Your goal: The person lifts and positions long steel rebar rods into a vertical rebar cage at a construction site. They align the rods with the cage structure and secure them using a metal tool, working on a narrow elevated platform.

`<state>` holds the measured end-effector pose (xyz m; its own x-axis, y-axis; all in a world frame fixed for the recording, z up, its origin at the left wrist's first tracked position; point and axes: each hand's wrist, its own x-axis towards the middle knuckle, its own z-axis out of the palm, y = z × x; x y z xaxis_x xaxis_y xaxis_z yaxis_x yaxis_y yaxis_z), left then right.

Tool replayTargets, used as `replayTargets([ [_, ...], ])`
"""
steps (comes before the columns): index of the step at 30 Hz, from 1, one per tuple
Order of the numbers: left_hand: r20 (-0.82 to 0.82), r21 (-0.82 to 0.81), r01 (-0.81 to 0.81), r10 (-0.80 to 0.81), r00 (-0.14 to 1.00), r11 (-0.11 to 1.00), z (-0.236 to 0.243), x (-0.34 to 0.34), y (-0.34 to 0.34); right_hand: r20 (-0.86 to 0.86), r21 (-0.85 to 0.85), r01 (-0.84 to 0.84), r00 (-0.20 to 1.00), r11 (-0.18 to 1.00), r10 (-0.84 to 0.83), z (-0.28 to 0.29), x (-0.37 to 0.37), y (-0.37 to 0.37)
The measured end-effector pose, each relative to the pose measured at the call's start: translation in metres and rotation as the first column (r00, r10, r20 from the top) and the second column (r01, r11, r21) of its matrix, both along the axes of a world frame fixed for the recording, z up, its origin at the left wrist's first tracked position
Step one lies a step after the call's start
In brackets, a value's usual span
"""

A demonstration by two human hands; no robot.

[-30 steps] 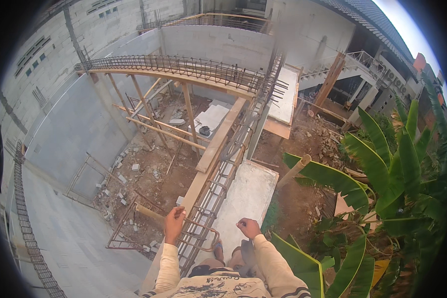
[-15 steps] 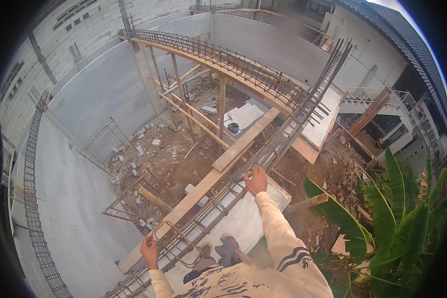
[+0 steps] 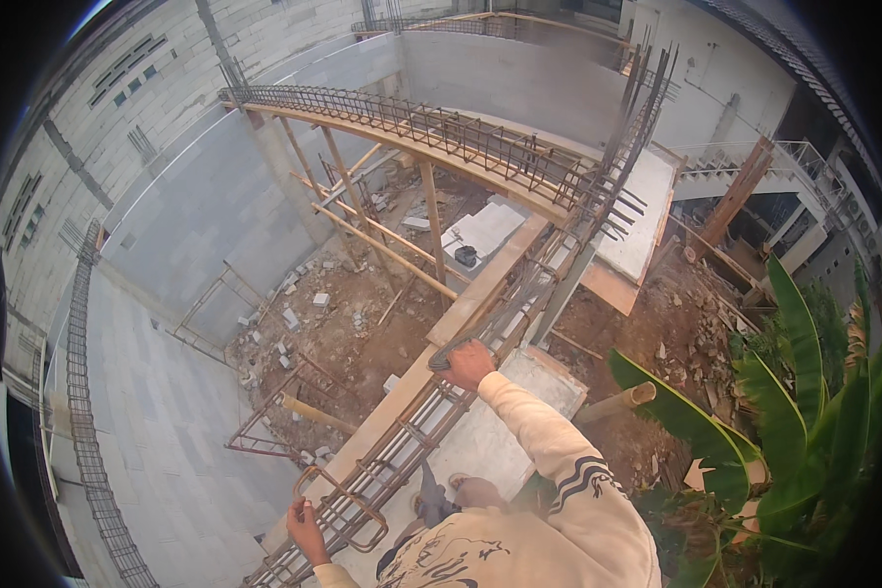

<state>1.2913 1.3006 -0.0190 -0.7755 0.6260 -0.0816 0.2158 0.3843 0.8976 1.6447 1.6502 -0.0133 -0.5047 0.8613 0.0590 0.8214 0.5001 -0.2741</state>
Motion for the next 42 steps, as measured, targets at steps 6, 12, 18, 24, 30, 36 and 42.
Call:
replayTargets([
  [6, 0.413, 0.031, 0.132, -0.133, 0.901, 0.991, 0.013, 0.009, 0.053, -0.285, 0.267, -0.107, 0.94, 0.958, 0.185, 0.111, 0.01, -0.019],
  [12, 0.817, 0.533, 0.247, -0.568, 0.102, 0.809, 0.051, 0.104, 0.121, -0.45, 0.334, -0.678, 0.495, 0.654, 0.743, 0.152, -0.045, -0.148],
  [18, 0.795, 0.573, -0.389, -0.604, 0.053, 0.721, 0.099, 0.097, 0.144, -0.452, 0.247, -0.833, 0.353, 0.495, 0.82, 0.147, -0.065, -0.193],
  [24, 0.793, 0.526, -0.369, -0.284, 0.539, 0.766, 0.118, 0.043, 0.085, -0.843, 0.152, -0.784, 0.214, 0.602, 0.493, 0.136, -0.069, -0.204],
  [30, 0.629, 0.624, -0.342, -0.191, 0.754, 0.703, 0.132, 0.018, 0.013, -0.868, -0.205, -0.822, 0.404, 0.531, 0.29, 0.097, -0.086, -0.187],
  [36, 0.559, 0.637, -0.477, 0.065, 0.827, 0.606, 0.124, 0.032, -0.079, -0.513, -0.495, -0.565, 0.803, 0.66, 0.303, 0.019, -0.111, -0.166],
  [42, 0.506, 0.509, -0.666, 0.437, 0.744, 0.545, 0.112, 0.062, -0.14, -0.515, -0.454, -0.622, 0.768, 0.639, 0.381, -0.027, -0.171, -0.184],
])
